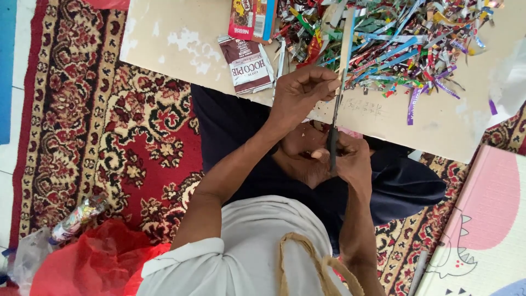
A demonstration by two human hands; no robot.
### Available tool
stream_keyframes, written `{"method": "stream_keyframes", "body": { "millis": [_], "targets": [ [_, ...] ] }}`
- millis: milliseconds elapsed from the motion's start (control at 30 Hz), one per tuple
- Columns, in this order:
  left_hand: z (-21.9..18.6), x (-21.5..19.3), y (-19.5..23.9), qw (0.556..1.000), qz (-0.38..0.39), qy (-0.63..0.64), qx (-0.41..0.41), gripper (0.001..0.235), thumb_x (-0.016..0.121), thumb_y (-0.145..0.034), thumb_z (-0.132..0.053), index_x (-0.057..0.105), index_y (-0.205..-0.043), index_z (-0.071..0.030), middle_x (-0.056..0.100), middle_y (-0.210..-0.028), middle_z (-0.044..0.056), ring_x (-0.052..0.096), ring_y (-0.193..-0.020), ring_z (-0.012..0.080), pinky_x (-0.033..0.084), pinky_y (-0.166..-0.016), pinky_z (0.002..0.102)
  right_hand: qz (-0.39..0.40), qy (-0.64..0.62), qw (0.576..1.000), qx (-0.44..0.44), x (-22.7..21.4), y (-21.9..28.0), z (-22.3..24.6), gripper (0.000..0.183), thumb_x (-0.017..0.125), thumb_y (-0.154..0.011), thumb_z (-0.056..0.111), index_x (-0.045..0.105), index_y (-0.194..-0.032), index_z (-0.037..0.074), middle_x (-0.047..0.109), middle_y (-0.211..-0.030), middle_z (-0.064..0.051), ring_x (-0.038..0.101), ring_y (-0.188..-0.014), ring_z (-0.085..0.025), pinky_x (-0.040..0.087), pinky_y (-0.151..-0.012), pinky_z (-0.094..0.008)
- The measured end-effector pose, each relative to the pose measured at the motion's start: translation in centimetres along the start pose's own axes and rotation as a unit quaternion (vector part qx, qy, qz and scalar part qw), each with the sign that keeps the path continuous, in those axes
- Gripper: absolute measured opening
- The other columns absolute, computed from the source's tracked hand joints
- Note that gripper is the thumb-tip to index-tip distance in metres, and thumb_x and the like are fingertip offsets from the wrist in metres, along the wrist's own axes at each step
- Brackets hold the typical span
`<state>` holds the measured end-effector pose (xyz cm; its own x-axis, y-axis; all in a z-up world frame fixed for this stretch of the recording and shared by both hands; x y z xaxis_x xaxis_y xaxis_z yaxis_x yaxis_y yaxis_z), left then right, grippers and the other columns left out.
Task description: Cutting plastic food and snack wrappers into tiny strips using scissors for recycling or craft purposes.
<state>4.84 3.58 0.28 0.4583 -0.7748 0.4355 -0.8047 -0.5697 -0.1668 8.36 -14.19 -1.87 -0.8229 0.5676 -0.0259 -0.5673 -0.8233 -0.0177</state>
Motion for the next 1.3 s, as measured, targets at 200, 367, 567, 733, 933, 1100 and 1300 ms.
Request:
{"method": "stream_keyframes", "body": {
  "millis": [200,367,567,733,933,1100,1300],
  "targets": [
    [-0.8,0.0,-0.3,1.0,0.012,-0.012,-0.017,0.016,0.071,-0.098,-0.011,0.068,-0.113,-0.006,0.072,-0.099,0.018,0.073,-0.092,0.0211,0.067,-0.082,0.038,-0.014,0.047,0.998,-0.047,0.5,-0.6,0.9,0.04,0.083,-0.084,0.01,0.053,-0.058,0.004,0.048,-0.048,-0.011,0.048,-0.051,-0.007,0.038,-0.059,-0.019],
    [-0.5,0.3,-0.6,0.999,0.035,-0.001,-0.034,0.015,0.071,-0.098,-0.013,0.068,-0.112,-0.006,0.072,-0.097,0.018,0.073,-0.089,0.0195,0.067,-0.08,0.035,-0.017,0.008,1.0,-0.023,0.9,-1.1,2.8,0.041,0.082,-0.085,0.011,0.052,-0.057,0.005,0.045,-0.046,-0.008,0.043,-0.049,-0.009,0.037,-0.058,-0.021],
    [-0.8,0.2,-0.9,0.998,0.035,-0.004,-0.042,0.015,0.071,-0.097,-0.014,0.069,-0.109,-0.005,0.072,-0.092,0.017,0.073,-0.087,0.0188,0.067,-0.078,0.033,-0.013,0.046,0.999,-0.003,1.1,-1.5,3.1,0.043,0.082,-0.087,0.022,0.052,-0.058,0.008,0.045,-0.046,-0.005,0.043,-0.047,-0.008,0.036,-0.056,-0.02],
    [-1.0,0.5,-0.7,0.998,0.039,0.0,-0.05,0.017,0.073,-0.096,-0.014,0.069,-0.109,-0.004,0.071,-0.09,0.018,0.073,-0.084,0.0196,0.068,-0.076,0.034,-0.04,0.0,0.999,0.025,1.8,-1.9,5.2,0.048,0.073,-0.097,0.022,0.047,-0.059,0.007,0.038,-0.048,-0.002,0.039,-0.054,-0.007,0.031,-0.058,-0.024],
    [-1.4,0.3,-0.8,0.997,0.052,-0.022,-0.047,0.02,0.068,-0.1,-0.019,0.067,-0.114,-0.005,0.071,-0.096,0.019,0.073,-0.092,0.0245,0.067,-0.08,0.041,-0.009,0.099,0.995,-0.027,0.4,-1.5,1.4,0.033,0.082,-0.086,0.018,0.057,-0.068,0.009,0.057,-0.061,-0.008,0.054,-0.062,-0.008,0.036,-0.065,-0.021],
    [0.0,-0.1,-1.7,0.996,0.077,-0.052,-0.014,0.014,0.061,-0.103,-0.02,0.069,-0.106,-0.008,0.07,-0.086,0.017,0.073,-0.087,0.0244,0.067,-0.071,0.041,-0.006,0.127,0.992,-0.016,1.8,-1.6,4.7,0.046,0.072,-0.097,0.016,0.041,-0.064,0.009,0.042,-0.059,-0.002,0.04,-0.064,-0.004,0.031,-0.065,-0.022],
    [1.2,-0.3,-2.1,0.997,0.058,-0.051,-0.002,0.008,0.065,-0.095,-0.013,0.071,-0.095,-0.007,0.067,-0.074,0.013,0.07,-0.073,0.0182,0.064,-0.062,0.037,0.007,0.061,0.998,0.0,0.4,-1.7,2.0,0.037,0.085,-0.083,0.02,0.058,-0.059,0.013,0.05,-0.046,0.001,0.045,-0.044,-0.006,0.035,-0.054,-0.016]
  ]
}}
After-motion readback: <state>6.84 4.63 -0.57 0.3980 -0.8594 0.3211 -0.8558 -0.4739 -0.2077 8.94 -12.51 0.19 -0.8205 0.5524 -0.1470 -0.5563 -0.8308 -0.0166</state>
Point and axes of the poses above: each hand's wrist, its own y-axis away from the middle knuckle, its own x-axis out of the palm, z = x × y, the point moved 6 cm from there along -y, towards the middle knuckle
